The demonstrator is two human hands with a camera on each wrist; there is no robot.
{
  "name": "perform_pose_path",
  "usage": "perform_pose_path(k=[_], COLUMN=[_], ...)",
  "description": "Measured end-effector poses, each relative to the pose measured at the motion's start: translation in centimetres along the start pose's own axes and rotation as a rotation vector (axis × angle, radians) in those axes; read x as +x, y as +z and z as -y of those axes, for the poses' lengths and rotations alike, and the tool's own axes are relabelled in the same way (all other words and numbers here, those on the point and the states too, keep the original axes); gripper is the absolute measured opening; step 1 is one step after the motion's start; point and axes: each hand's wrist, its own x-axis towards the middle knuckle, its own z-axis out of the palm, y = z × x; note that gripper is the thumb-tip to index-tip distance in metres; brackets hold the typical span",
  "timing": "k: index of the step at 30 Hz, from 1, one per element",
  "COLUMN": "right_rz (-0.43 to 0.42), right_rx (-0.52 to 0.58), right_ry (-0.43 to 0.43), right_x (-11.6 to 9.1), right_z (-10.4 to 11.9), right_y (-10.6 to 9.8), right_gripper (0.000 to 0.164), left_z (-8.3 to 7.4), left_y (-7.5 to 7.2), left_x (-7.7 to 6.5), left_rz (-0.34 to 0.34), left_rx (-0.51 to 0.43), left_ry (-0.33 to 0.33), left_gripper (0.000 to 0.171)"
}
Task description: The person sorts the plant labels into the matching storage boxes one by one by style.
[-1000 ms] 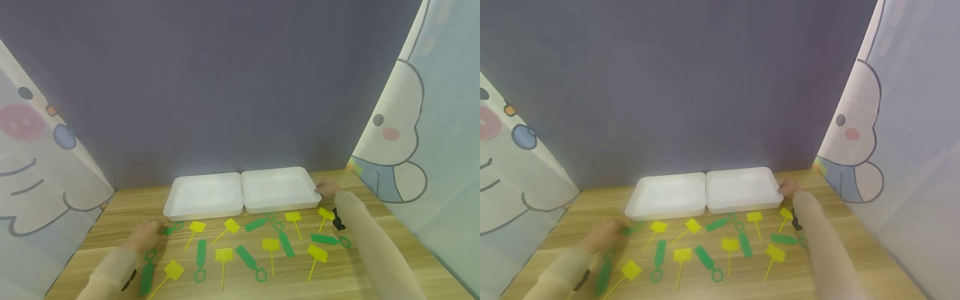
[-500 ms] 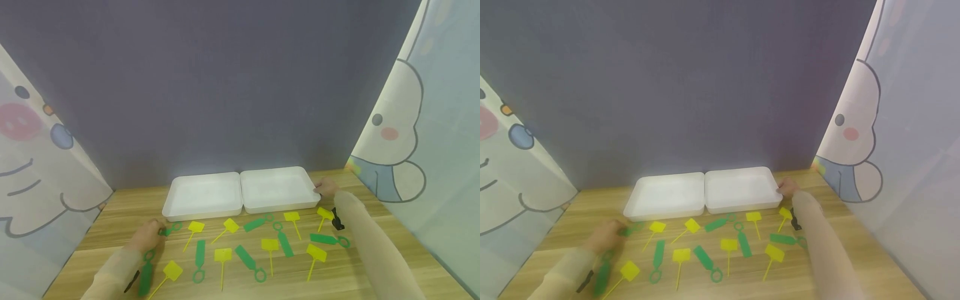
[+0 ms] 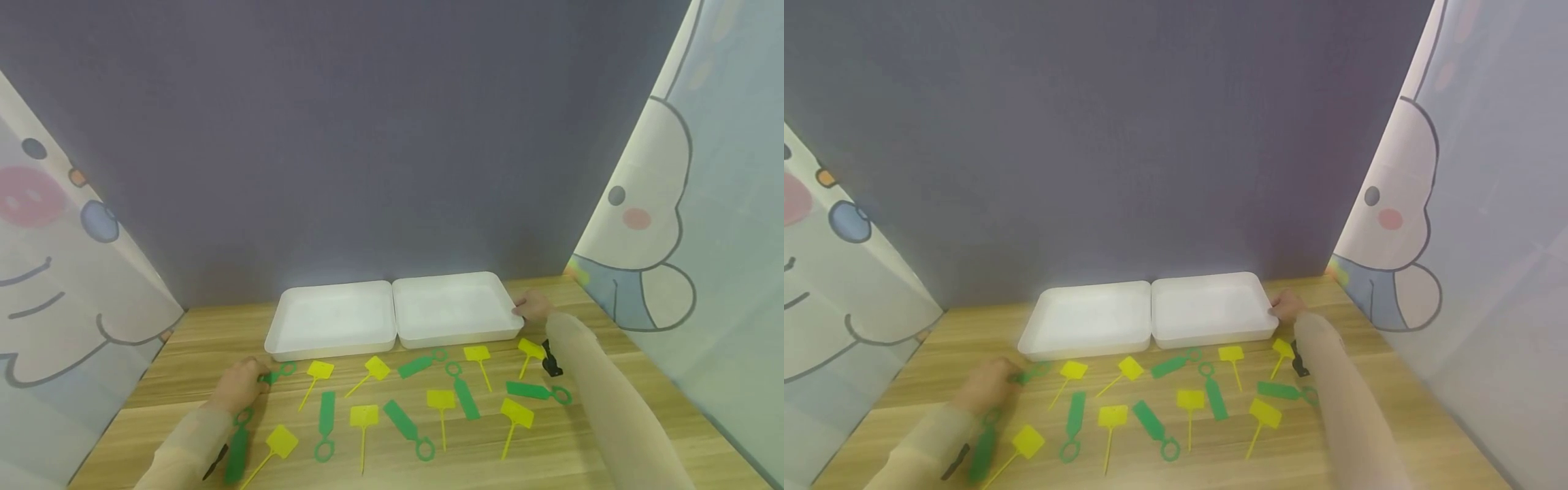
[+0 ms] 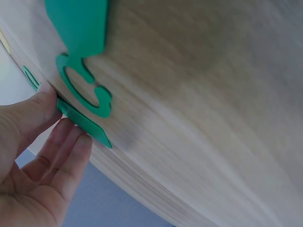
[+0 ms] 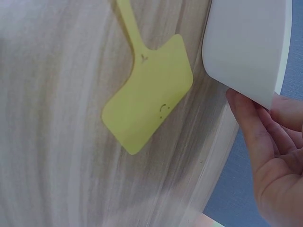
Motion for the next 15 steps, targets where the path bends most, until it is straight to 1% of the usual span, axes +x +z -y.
perform_pose_path(k=[6, 10, 15], right_rz=[0.005, -0.001, -0.001], right_rx=[0.011, -0.001, -0.007], right_ry=[-0.024, -0.037, -0.002], right_x=[0.19, 0.33, 0.43], right_z=[-0.38, -0.57, -0.58], right_y=[0.09, 0.10, 0.19], right_gripper=[0.030, 0.029, 0.031], left_z=[-0.25, -0.43, -0.24], left_y=[-0.05, -0.26, -0.34], left_x=[-0.16, -0.19, -0.06], left_rz=[0.015, 0.026, 0.059], left_rx=[-0.023, -0.028, -0.045], left_ry=[-0.015, -0.017, -0.027], left_gripper=[0.028, 0.027, 0.027])
